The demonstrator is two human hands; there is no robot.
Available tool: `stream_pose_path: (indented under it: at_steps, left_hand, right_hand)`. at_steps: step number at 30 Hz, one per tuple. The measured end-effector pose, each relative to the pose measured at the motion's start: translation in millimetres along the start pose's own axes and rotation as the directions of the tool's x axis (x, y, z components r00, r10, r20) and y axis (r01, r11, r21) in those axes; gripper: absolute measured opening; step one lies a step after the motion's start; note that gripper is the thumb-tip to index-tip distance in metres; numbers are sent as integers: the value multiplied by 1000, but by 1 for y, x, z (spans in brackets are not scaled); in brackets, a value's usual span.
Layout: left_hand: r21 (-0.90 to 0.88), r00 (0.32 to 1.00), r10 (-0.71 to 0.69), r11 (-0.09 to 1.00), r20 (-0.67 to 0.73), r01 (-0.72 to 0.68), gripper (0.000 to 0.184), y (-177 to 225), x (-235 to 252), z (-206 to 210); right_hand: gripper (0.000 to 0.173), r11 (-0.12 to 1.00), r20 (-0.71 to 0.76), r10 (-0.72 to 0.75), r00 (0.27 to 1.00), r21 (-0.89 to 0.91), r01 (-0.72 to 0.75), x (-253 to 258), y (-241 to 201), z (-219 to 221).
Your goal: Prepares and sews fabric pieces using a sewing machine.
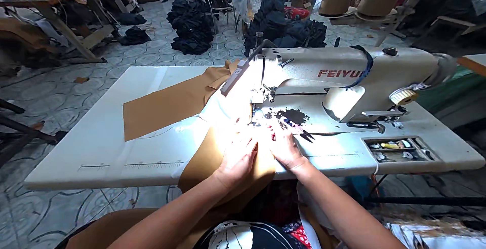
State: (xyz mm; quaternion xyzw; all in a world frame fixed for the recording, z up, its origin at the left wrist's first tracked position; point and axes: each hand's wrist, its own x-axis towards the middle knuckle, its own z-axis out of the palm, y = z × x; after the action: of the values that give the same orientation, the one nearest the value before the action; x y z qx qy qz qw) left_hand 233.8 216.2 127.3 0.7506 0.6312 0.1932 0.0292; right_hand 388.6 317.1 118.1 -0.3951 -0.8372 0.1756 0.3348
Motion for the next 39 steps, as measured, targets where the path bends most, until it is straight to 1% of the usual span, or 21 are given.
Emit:
stream_pose_path:
  at_steps: [2,5,7,10,14,17,19,21,24,26,29,33,37,39]
  left_hand:
    - [-19,999,15,1000,-45,-16,36,-4,-3,4]
    - [-24,999,12,1000,-39,-13,40,-7,-6,5]
    - [-11,999,9,1000,-38,-10,42,-8,-6,6]
    - [-23,999,11,1000,-36,-12,43,-11,-5,7]
    - [-19,999,43,999,-18,-43,43,-19,0,4]
    - [-11,998,66,998,-6,-66,45,-26,5,3]
    - [3,997,80,997,-1,-80,47,-29,7,3]
    - [26,994,109,994,-18,-109,47,-34,11,2]
    - [58,984,178,982,1,-178,47,-45,18,1]
    - [34,977,212,976,36,-213,48,-53,24,0]
    - [-16,976,205,979,71,-204,48,-66,36,-1]
    - [-61,974,206,978,91,-201,48,-76,48,-3]
    - [-33,974,211,977,82,-209,48,-84,58,-4]
    - [-20,973,217,976,81,-216,48,-87,61,-3]
  right_hand:
    - [25,999,-4,-39,999,22,39,0,2,1]
    - [23,995,105,-89,990,59,83,-2,-1,-6]
    - [27,993,153,-121,981,8,121,-3,0,-6]
    - [31,991,231,-73,970,-94,97,-3,-2,-6]
    - [35,975,329,55,943,-221,20,2,-13,-8]
    - [37,963,333,74,940,-268,20,7,-22,-9]
    - [36,959,307,68,949,-281,23,8,-23,-6]
    - [38,956,336,113,935,-293,-10,14,-26,-7]
    - [39,941,389,177,904,-336,-39,25,-33,-10]
    - [38,943,370,157,916,-333,-27,29,-31,-6]
    - [37,936,366,169,915,-350,-32,37,-28,-2]
    - [38,922,413,255,874,-375,-92,53,-34,-2]
    - [43,915,419,315,852,-372,-155,62,-29,2]
    - [44,913,397,327,858,-366,-180,64,-27,5]
